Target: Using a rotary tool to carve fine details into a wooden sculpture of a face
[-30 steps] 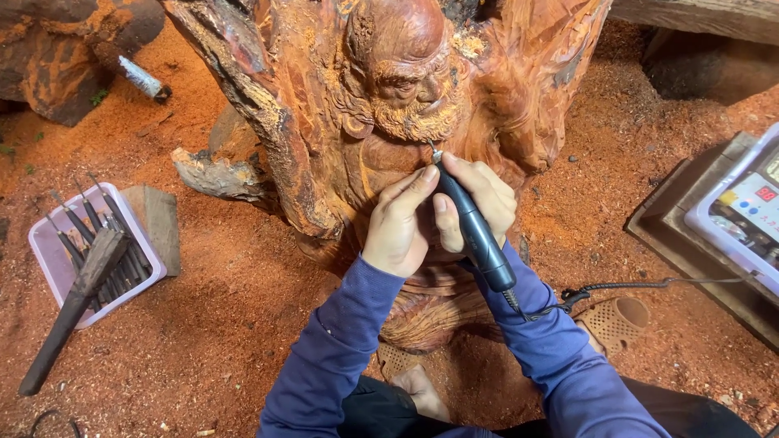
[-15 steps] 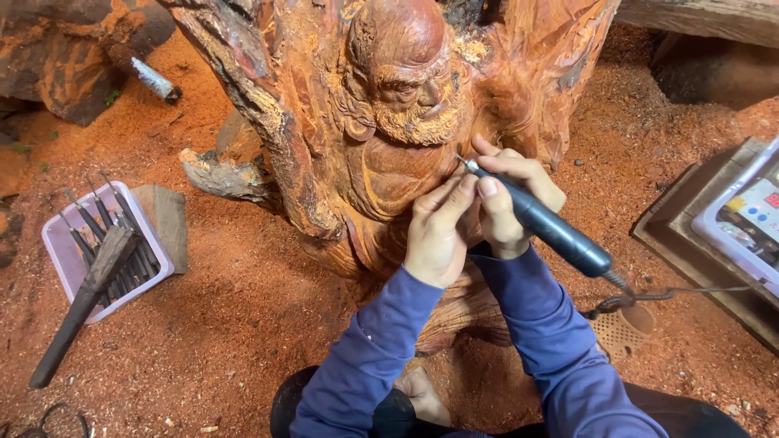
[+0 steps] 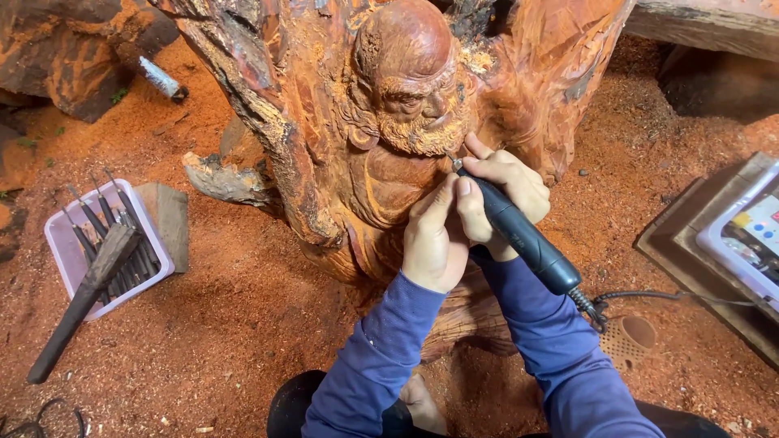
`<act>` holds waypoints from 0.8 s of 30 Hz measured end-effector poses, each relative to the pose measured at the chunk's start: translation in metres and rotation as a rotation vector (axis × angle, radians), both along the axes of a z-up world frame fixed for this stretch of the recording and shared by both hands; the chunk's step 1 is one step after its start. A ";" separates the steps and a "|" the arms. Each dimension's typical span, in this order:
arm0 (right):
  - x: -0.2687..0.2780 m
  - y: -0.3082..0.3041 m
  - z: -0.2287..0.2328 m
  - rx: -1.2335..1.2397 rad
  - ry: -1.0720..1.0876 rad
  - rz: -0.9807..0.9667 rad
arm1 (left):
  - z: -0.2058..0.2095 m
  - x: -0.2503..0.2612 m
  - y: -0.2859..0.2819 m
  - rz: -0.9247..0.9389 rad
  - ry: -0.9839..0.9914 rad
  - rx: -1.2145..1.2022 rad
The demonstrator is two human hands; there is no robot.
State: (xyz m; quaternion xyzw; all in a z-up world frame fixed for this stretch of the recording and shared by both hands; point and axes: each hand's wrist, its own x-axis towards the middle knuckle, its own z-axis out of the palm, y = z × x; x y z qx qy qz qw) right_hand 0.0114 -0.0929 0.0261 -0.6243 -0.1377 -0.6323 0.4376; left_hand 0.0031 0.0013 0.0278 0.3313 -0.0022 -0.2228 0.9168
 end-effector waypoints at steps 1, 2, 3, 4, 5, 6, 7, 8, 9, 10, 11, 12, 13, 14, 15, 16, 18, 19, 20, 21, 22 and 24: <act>0.000 0.000 0.001 0.001 0.001 -0.001 | -0.001 0.000 -0.001 -0.001 0.001 0.001; -0.001 0.000 0.001 0.018 0.010 0.017 | -0.002 -0.001 -0.002 0.014 -0.004 0.018; -0.001 0.000 0.003 0.034 0.017 0.034 | -0.003 -0.001 -0.002 0.029 -0.011 0.036; -0.001 0.000 0.004 0.035 0.016 0.033 | -0.002 -0.002 -0.004 0.029 -0.012 0.036; -0.001 0.001 0.005 0.059 0.011 0.045 | -0.001 -0.003 -0.005 0.032 -0.011 0.038; -0.001 0.002 0.007 0.084 0.006 0.058 | 0.001 -0.003 -0.006 0.035 -0.010 0.039; -0.001 0.000 0.007 0.084 0.005 0.058 | 0.001 -0.003 -0.008 0.035 -0.011 0.040; -0.001 -0.001 0.006 0.108 0.015 0.092 | 0.001 -0.003 -0.010 0.042 -0.007 0.044; -0.002 -0.002 0.005 0.132 0.025 0.127 | 0.001 -0.003 -0.011 0.049 -0.003 0.048; -0.004 -0.004 0.002 0.133 0.025 0.127 | -0.009 -0.003 -0.014 0.049 -0.003 0.050; -0.006 -0.006 -0.001 0.162 0.086 0.117 | -0.018 -0.002 -0.016 0.048 -0.013 0.079; -0.009 -0.008 -0.005 0.191 0.147 0.107 | -0.028 -0.001 -0.018 0.047 -0.024 0.108; -0.009 -0.009 -0.004 0.193 0.147 0.106 | -0.018 -0.004 -0.019 0.046 -0.024 0.110; -0.010 -0.010 -0.003 0.215 0.168 0.119 | -0.009 -0.006 -0.019 0.060 -0.019 0.115; -0.010 -0.011 -0.002 0.236 0.188 0.133 | 0.000 -0.008 -0.020 0.075 -0.015 0.121; -0.010 -0.013 -0.003 0.237 0.188 0.132 | 0.001 -0.007 -0.022 0.074 -0.015 0.122; -0.010 -0.016 -0.004 0.267 0.194 0.159 | 0.002 -0.004 -0.025 0.092 -0.045 0.151; -0.010 -0.016 -0.003 0.269 0.194 0.157 | 0.003 -0.005 -0.025 0.090 -0.046 0.153; -0.009 -0.016 -0.002 0.296 0.197 0.181 | 0.003 -0.007 -0.026 0.098 -0.041 0.164; -0.009 -0.016 -0.001 0.323 0.200 0.205 | 0.004 -0.008 -0.027 0.105 -0.035 0.175; -0.009 -0.017 -0.003 0.325 0.199 0.203 | 0.005 -0.008 -0.028 0.103 -0.036 0.177; -0.009 -0.018 -0.006 0.336 0.175 0.232 | 0.008 -0.009 -0.030 0.119 -0.091 0.176</act>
